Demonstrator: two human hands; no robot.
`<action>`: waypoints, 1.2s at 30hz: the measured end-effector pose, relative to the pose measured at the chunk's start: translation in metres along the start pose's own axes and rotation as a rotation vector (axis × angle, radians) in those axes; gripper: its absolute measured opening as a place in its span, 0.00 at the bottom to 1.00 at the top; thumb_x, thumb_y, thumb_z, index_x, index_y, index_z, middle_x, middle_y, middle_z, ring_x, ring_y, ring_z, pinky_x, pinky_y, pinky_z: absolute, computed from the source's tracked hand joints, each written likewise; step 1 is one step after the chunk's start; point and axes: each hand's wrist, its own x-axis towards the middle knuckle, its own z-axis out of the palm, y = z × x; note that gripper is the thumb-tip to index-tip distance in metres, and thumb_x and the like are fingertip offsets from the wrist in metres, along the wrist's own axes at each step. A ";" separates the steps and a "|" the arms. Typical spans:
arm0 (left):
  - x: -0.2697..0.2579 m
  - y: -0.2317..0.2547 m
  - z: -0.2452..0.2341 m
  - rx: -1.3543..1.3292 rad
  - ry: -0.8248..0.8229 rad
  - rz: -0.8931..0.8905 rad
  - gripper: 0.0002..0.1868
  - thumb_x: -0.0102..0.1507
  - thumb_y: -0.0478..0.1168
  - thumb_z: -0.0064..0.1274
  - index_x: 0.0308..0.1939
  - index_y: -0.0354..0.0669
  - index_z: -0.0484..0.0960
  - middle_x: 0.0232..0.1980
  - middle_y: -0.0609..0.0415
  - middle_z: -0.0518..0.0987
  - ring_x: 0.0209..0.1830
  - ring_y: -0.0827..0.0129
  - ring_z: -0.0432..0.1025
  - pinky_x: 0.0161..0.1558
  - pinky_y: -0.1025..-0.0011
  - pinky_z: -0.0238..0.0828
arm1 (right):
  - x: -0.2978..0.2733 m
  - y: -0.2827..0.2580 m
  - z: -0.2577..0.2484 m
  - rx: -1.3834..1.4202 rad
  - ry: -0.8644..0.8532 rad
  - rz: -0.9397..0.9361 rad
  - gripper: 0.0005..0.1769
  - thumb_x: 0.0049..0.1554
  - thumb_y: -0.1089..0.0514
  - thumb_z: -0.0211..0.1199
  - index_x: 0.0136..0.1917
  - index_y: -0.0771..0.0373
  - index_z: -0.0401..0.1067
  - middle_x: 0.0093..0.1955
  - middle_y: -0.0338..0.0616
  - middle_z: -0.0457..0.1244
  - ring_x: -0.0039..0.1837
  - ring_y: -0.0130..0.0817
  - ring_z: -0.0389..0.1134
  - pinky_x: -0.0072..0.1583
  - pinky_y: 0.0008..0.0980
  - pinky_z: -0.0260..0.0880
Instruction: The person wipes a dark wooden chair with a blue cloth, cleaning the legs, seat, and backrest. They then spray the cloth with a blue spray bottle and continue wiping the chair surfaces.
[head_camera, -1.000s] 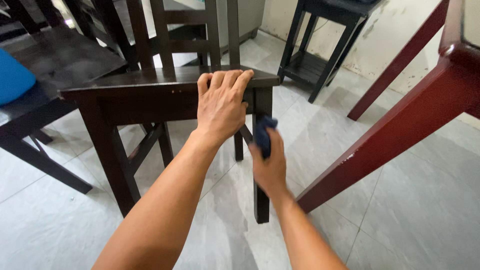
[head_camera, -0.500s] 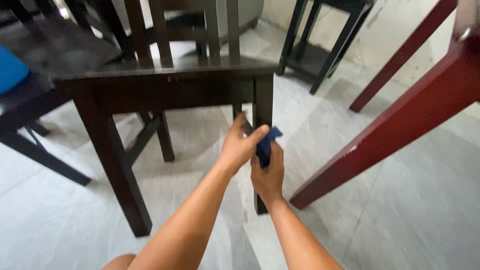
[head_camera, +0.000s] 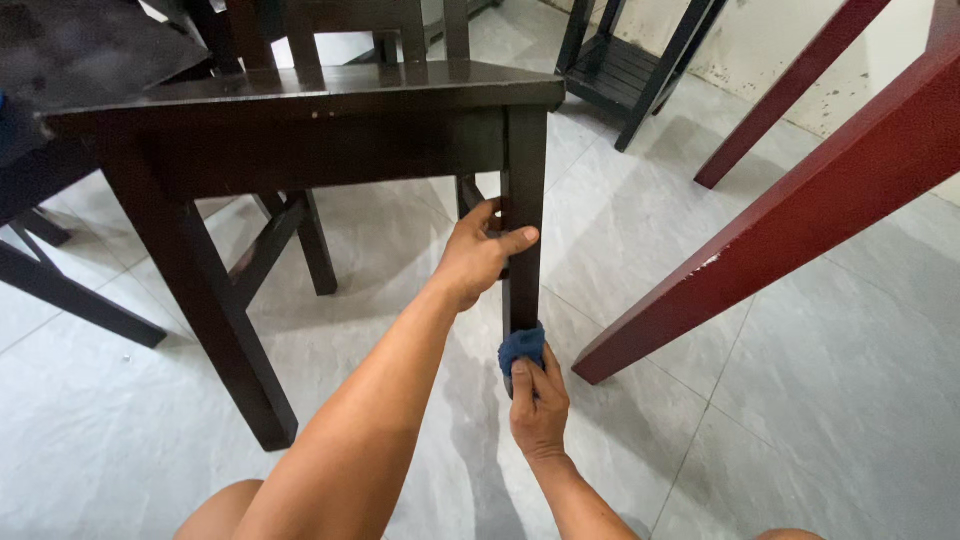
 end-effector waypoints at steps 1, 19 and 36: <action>-0.001 0.000 0.000 0.006 0.003 0.004 0.38 0.57 0.44 0.63 0.69 0.41 0.69 0.55 0.49 0.82 0.48 0.65 0.78 0.42 0.63 0.75 | -0.002 0.002 -0.001 -0.044 0.032 -0.076 0.14 0.60 0.60 0.62 0.57 0.68 0.77 0.71 0.57 0.64 0.64 0.51 0.71 0.63 0.39 0.70; 0.007 0.007 -0.011 0.066 -0.001 0.074 0.44 0.54 0.45 0.65 0.72 0.38 0.64 0.57 0.48 0.81 0.50 0.64 0.79 0.43 0.64 0.77 | -0.009 0.038 0.009 -0.264 -0.025 -0.251 0.24 0.48 0.66 0.67 0.57 0.66 0.64 0.72 0.65 0.53 0.70 0.60 0.59 0.62 0.46 0.68; 0.020 -0.002 -0.002 0.034 0.047 0.209 0.40 0.58 0.41 0.63 0.71 0.30 0.66 0.59 0.40 0.81 0.56 0.61 0.77 0.55 0.68 0.75 | 0.129 -0.010 -0.006 0.374 -0.209 0.162 0.22 0.68 0.51 0.41 0.55 0.68 0.70 0.51 0.45 0.64 0.53 0.33 0.63 0.57 0.35 0.66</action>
